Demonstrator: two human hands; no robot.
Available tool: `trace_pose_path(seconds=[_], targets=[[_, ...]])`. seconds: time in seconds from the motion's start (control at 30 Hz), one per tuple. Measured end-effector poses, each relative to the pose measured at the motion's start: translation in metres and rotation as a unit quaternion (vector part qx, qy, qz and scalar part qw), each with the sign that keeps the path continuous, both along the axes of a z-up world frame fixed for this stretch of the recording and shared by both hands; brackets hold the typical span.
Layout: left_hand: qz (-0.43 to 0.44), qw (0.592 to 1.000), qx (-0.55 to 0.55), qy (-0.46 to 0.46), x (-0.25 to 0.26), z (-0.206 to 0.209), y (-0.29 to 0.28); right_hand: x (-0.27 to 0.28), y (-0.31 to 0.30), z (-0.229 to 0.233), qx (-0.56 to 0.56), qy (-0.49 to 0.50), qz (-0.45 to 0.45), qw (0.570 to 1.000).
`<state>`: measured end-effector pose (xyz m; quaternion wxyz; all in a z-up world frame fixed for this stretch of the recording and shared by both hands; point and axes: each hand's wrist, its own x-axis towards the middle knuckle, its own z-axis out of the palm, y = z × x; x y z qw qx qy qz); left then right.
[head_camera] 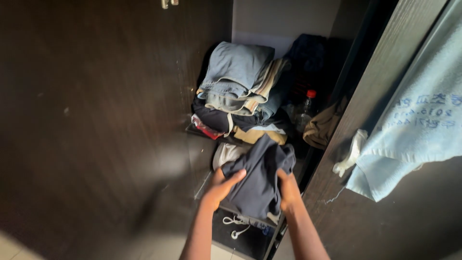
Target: Folding clothes, putting them in a wardrobe, and then sweeping the floor.
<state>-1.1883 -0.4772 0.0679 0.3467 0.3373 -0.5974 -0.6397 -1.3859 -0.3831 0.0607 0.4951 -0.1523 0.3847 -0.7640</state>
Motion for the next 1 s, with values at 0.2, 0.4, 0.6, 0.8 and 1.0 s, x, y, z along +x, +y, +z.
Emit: trace_pose_path(seconds=[0.2,0.4,0.6,0.8,1.0], targets=[[0.011,0.967,-0.215,0.137,-0.053,0.089,-0.086,-0.035,-0.075,0.116,-0.071,0.151,-0.046,0.985],[0.105,0.897,-0.381,0.197,-0.113,0.219,-0.189,-0.114,-0.204,0.231,-0.207,0.182,-0.041,0.960],[0.328,0.781,-0.532,0.014,-0.142,0.190,-0.270,-0.145,-0.271,0.218,0.069,0.493,-0.311,0.809],[0.175,0.744,-0.630,-0.140,-0.139,0.140,-0.272,-0.153,-0.298,0.131,-0.003,0.707,-0.337,0.622],[0.176,0.774,-0.592,-0.138,-0.143,0.139,-0.269,-0.161,-0.293,0.134,0.011,0.739,-0.345,0.579]])
